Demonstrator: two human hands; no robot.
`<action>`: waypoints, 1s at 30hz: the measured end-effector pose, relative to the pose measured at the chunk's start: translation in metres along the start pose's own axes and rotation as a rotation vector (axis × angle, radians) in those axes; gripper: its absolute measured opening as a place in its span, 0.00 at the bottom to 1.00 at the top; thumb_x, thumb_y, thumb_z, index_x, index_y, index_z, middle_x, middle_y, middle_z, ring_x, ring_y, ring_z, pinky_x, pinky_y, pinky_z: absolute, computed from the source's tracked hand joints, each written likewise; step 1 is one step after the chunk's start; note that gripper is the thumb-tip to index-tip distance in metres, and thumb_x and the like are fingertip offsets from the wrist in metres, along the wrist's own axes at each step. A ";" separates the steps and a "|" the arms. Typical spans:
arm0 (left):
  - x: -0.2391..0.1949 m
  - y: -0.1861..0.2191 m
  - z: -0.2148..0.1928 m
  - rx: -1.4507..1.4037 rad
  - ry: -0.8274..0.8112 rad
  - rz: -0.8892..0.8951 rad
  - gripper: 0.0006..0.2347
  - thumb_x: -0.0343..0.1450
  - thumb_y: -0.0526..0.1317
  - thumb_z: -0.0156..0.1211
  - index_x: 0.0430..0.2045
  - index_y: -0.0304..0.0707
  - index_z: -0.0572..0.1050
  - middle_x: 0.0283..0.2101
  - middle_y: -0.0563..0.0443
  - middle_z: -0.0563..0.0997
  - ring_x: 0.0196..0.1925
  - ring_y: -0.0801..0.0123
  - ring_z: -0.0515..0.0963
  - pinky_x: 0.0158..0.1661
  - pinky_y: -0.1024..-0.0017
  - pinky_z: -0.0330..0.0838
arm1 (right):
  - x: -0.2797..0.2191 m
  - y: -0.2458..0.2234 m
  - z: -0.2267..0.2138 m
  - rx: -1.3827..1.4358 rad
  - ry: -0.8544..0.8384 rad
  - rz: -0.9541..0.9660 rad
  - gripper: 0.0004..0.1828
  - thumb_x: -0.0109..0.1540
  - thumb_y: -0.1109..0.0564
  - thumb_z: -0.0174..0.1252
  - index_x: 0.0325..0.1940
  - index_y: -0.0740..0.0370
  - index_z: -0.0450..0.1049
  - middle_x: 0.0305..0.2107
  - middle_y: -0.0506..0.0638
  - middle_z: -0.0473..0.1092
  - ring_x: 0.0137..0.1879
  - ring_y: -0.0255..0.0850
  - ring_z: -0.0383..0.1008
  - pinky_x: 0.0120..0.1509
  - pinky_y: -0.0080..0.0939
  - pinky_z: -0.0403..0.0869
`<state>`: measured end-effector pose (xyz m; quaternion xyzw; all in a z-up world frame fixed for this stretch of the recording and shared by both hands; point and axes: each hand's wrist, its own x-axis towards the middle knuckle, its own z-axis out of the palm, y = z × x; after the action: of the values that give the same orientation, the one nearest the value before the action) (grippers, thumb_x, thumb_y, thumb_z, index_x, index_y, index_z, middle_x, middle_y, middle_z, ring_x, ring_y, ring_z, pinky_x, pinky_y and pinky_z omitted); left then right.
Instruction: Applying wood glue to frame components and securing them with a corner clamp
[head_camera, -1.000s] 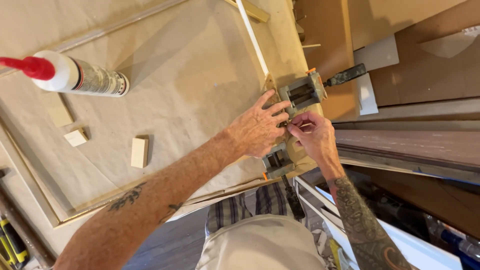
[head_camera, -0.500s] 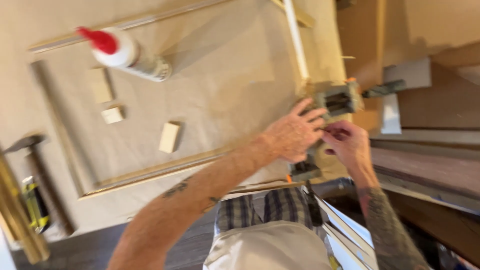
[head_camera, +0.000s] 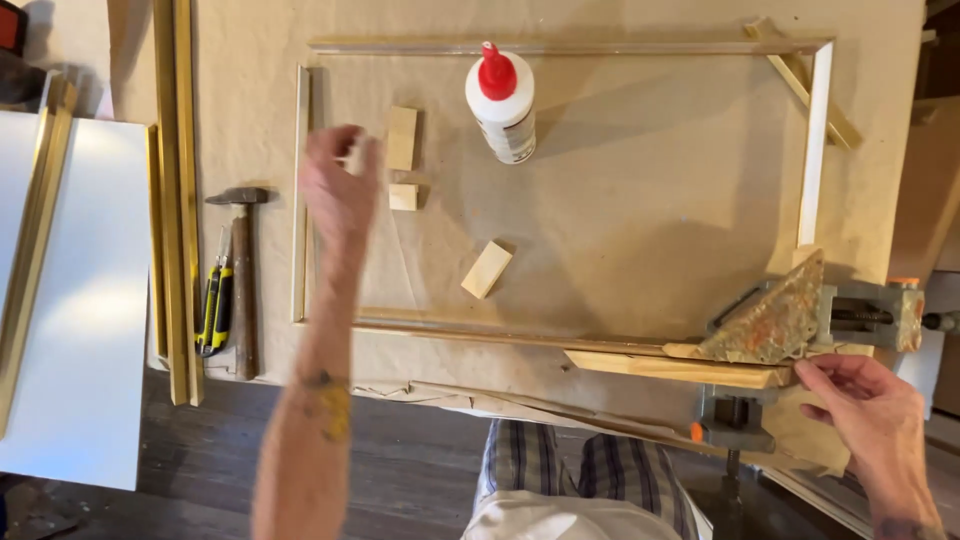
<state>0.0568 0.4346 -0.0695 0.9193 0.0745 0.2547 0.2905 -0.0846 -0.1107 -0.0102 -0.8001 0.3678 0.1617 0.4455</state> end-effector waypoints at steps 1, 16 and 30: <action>0.009 -0.024 0.000 0.085 -0.031 -0.060 0.08 0.69 0.37 0.70 0.39 0.40 0.79 0.38 0.53 0.80 0.37 0.68 0.80 0.40 0.69 0.76 | -0.002 -0.004 0.001 0.004 -0.012 0.005 0.08 0.67 0.63 0.66 0.48 0.69 0.78 0.37 0.57 0.75 0.42 0.41 0.73 0.46 0.43 0.80; 0.031 -0.075 0.051 0.335 -0.067 -0.275 0.15 0.67 0.40 0.72 0.43 0.40 0.74 0.42 0.49 0.79 0.41 0.64 0.82 0.37 0.65 0.81 | 0.022 0.028 0.005 -0.031 0.016 -0.024 0.09 0.67 0.63 0.67 0.49 0.70 0.78 0.38 0.58 0.75 0.42 0.44 0.75 0.43 0.46 0.79; 0.040 -0.225 -0.010 0.234 -0.059 -0.256 0.04 0.71 0.30 0.69 0.36 0.38 0.83 0.41 0.44 0.86 0.38 0.65 0.84 0.39 0.64 0.79 | 0.027 0.031 0.007 -0.069 0.024 -0.004 0.09 0.68 0.61 0.68 0.49 0.69 0.77 0.37 0.59 0.74 0.44 0.44 0.73 0.43 0.50 0.77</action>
<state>0.0887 0.6352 -0.1744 0.9369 0.2117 0.1782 0.2137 -0.0884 -0.1276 -0.0483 -0.8176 0.3655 0.1638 0.4136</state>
